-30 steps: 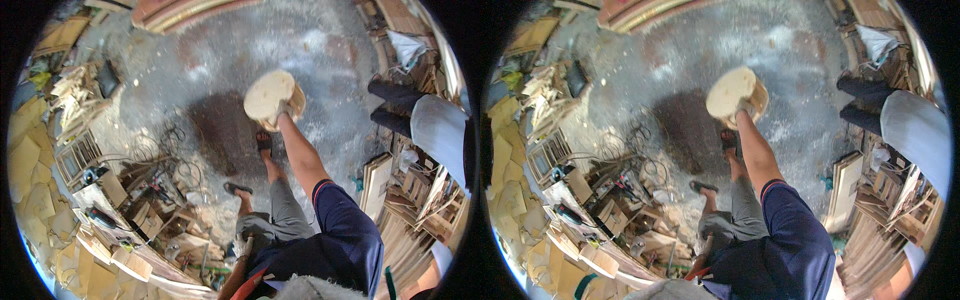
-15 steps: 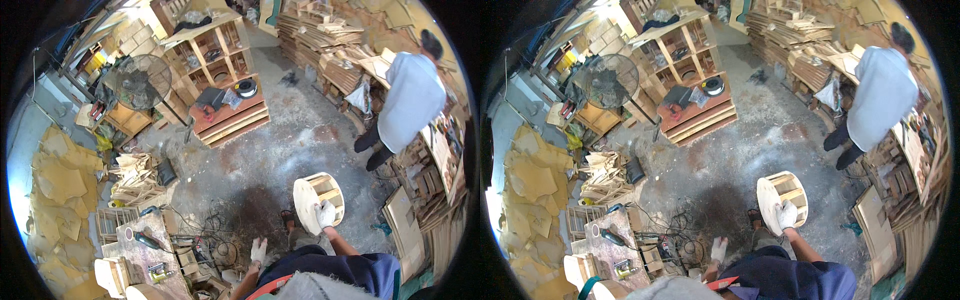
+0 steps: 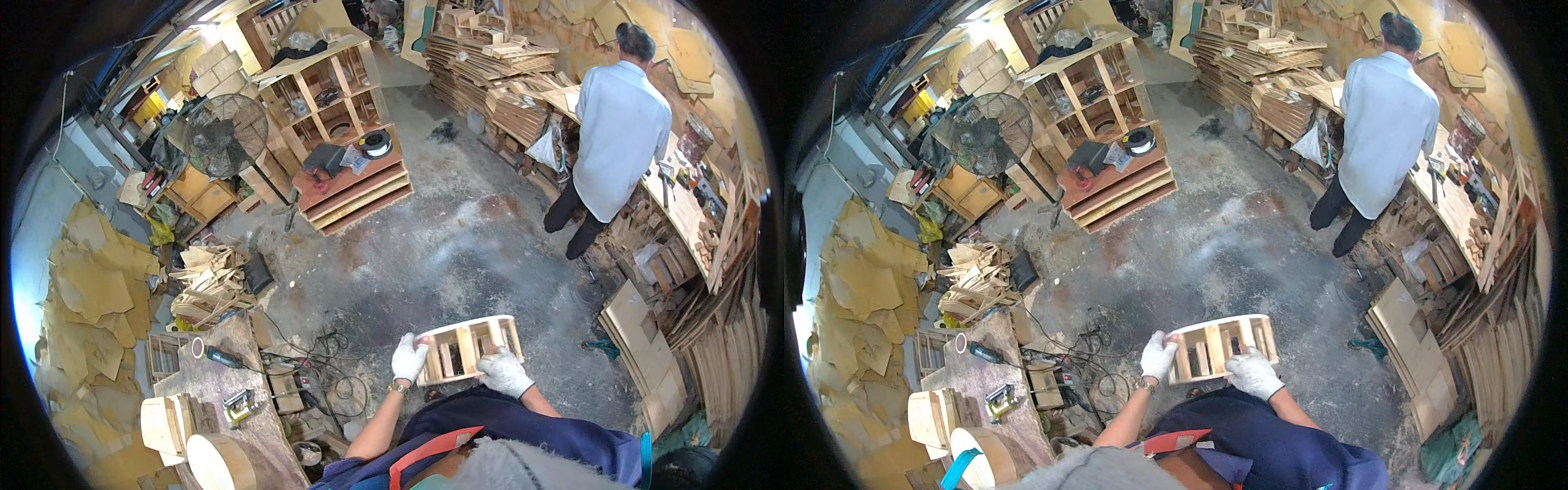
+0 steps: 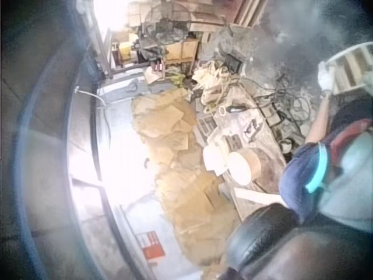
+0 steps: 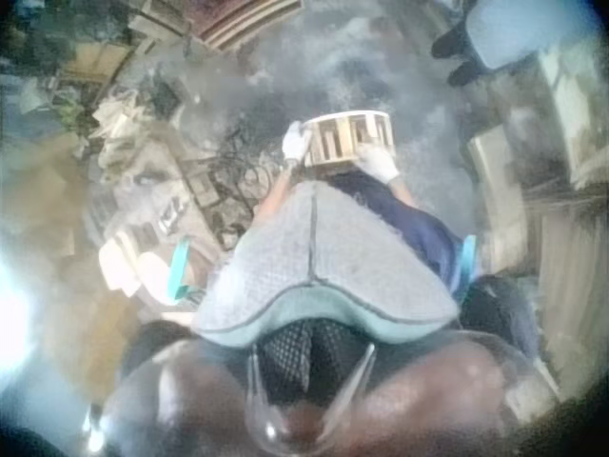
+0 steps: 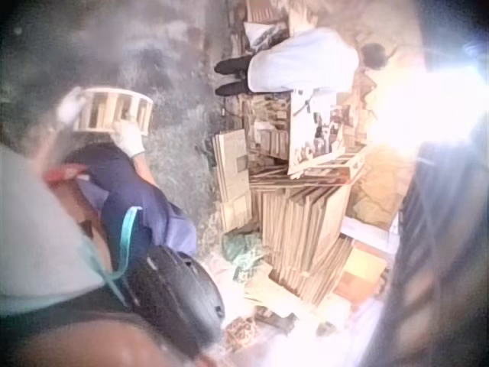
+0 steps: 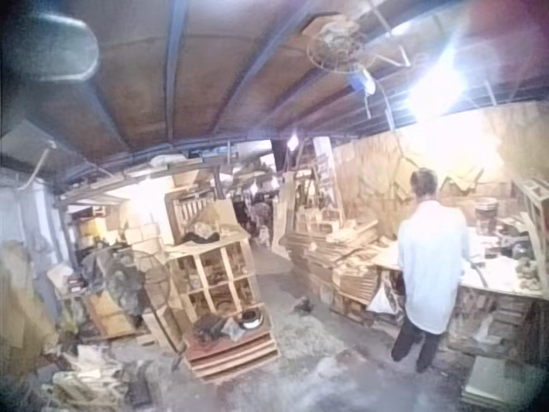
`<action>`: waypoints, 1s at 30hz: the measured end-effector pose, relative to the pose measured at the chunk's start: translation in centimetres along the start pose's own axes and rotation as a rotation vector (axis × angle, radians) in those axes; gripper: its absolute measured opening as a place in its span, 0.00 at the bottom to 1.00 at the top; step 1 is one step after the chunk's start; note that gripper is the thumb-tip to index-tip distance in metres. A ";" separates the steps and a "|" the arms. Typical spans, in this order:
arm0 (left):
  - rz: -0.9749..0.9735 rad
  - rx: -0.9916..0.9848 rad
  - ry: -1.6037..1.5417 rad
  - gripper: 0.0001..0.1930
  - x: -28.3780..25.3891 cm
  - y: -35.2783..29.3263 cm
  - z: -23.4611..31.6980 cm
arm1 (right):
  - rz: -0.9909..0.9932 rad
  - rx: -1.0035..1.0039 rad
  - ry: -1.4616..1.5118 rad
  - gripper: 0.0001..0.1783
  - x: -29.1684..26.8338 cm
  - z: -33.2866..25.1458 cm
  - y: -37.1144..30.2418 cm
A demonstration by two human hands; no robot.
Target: The person sands a circular wooden piece, then assembles a small wooden chair by attaching a curved backrest and seat using a nail gun. The person repeatedly positions and fastens the parts on a workbench.
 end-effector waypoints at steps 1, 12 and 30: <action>-0.064 -0.126 -0.083 0.26 0.4 -1.2 -0.4 | 0.004 -0.046 -0.036 0.14 0.1 0.1 -0.4; -0.093 -0.728 -0.782 0.20 11.1 -13.1 -0.1 | -0.255 -0.254 0.002 0.17 -1.1 6.5 -6.1; 0.558 -0.588 -0.213 0.17 -0.3 -19.6 7.4 | -0.196 -0.326 0.085 0.19 -3.4 4.1 -4.7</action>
Point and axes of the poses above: each hand's wrist, its own y-axis towards the middle knuckle, its own x-axis out of the palm, z = x × y, the point moved 2 cm from there along y, towards the middle knuckle, and after that the axes turned 6 degrees about -z, right-handed, at the moved point
